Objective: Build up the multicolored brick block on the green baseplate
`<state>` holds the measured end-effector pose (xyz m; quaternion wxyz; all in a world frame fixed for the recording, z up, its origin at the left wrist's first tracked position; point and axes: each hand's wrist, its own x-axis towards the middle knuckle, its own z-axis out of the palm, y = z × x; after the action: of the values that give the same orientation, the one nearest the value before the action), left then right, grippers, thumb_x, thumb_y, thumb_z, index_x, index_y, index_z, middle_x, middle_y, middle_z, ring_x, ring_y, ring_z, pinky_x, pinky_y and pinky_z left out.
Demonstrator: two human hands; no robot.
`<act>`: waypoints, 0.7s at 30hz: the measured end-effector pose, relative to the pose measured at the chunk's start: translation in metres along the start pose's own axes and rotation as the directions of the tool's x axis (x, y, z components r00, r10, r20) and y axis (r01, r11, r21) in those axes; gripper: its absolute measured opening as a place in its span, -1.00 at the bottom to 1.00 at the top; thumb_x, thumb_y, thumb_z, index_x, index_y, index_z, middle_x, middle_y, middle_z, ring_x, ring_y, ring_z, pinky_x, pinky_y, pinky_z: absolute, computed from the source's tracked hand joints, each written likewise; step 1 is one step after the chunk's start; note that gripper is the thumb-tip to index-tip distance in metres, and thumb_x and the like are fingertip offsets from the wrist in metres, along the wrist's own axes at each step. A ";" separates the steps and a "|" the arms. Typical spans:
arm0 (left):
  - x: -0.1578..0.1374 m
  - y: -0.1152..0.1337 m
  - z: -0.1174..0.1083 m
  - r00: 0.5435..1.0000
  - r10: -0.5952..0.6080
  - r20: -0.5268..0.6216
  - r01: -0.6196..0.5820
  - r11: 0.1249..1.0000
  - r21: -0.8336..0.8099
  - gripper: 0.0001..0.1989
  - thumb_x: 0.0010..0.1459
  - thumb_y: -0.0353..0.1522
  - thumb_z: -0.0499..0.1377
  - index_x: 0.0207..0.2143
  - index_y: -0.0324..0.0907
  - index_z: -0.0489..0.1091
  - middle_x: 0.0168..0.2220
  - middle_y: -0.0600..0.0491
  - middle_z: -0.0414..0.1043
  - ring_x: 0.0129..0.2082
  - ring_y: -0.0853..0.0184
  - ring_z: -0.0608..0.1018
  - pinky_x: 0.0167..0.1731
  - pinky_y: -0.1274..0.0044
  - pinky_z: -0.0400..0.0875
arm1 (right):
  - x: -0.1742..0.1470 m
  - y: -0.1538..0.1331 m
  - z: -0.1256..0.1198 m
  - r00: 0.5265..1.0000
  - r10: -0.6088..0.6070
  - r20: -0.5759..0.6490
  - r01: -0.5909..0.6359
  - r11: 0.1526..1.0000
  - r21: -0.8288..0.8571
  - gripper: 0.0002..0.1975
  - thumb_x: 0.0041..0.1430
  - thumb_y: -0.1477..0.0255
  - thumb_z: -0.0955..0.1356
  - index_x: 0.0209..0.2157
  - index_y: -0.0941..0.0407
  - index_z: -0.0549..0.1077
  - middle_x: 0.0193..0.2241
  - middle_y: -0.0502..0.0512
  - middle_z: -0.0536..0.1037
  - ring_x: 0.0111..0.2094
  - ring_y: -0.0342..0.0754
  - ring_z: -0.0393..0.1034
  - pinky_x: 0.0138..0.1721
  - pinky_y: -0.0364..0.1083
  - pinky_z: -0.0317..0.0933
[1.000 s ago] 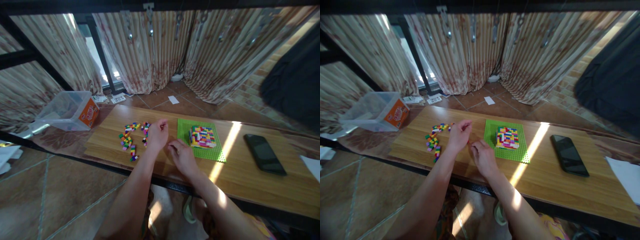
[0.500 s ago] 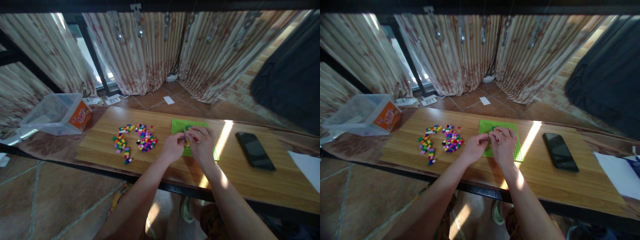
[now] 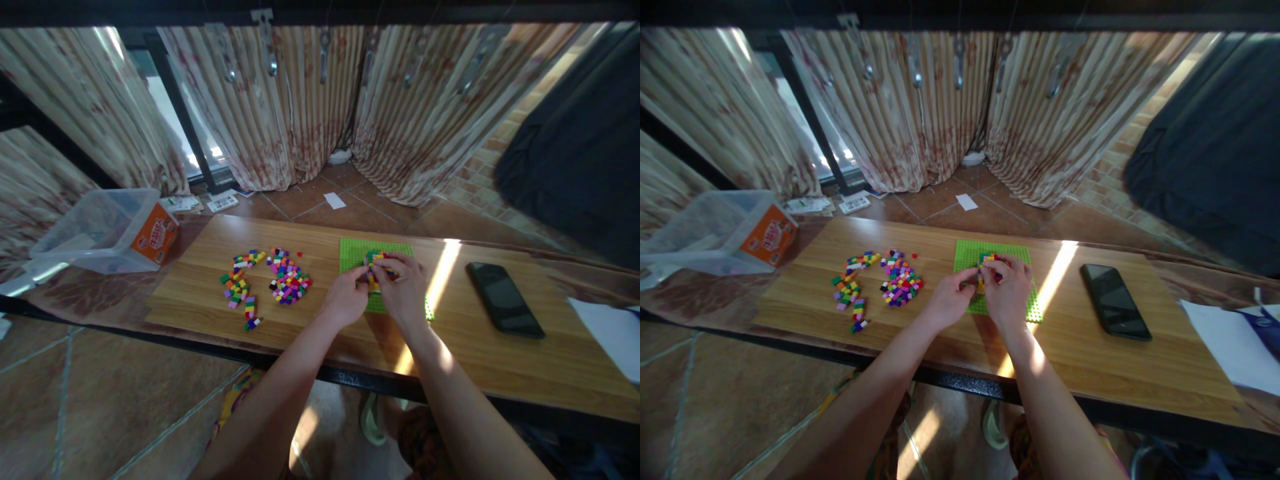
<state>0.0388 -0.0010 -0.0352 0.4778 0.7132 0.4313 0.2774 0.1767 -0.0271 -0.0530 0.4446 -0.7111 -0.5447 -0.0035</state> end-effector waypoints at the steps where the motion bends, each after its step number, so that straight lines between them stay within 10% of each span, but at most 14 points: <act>1: -0.001 0.001 0.000 1.000 -0.005 0.000 0.005 1.000 0.017 -0.51 0.17 -0.52 0.05 0.15 -0.25 0.42 0.02 -0.11 0.56 -0.03 0.21 0.58 0.10 0.32 0.43 | 0.000 0.000 -0.001 1.000 0.005 0.004 -0.004 1.000 -0.001 -0.80 0.19 0.28 0.36 -0.32 0.01 0.64 -0.15 0.18 0.58 -0.04 0.14 0.35 0.01 0.20 0.14; 21: -0.010 0.012 0.004 0.999 0.041 0.010 -0.042 0.965 0.258 -0.46 0.19 -0.53 -0.01 0.22 -0.24 0.32 0.02 -0.20 0.48 0.02 0.15 0.53 0.09 0.35 0.41 | 0.000 -0.005 0.001 0.997 0.062 -0.052 -0.060 0.997 0.041 -0.79 0.14 0.33 0.34 -0.39 0.04 0.64 -0.17 0.23 0.58 -0.07 0.17 0.39 0.00 0.23 0.21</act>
<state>0.0413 -0.0141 -0.0257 0.3759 0.7789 0.4477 0.2271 0.1727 -0.0258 -0.0507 0.4728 -0.7181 -0.5106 0.0019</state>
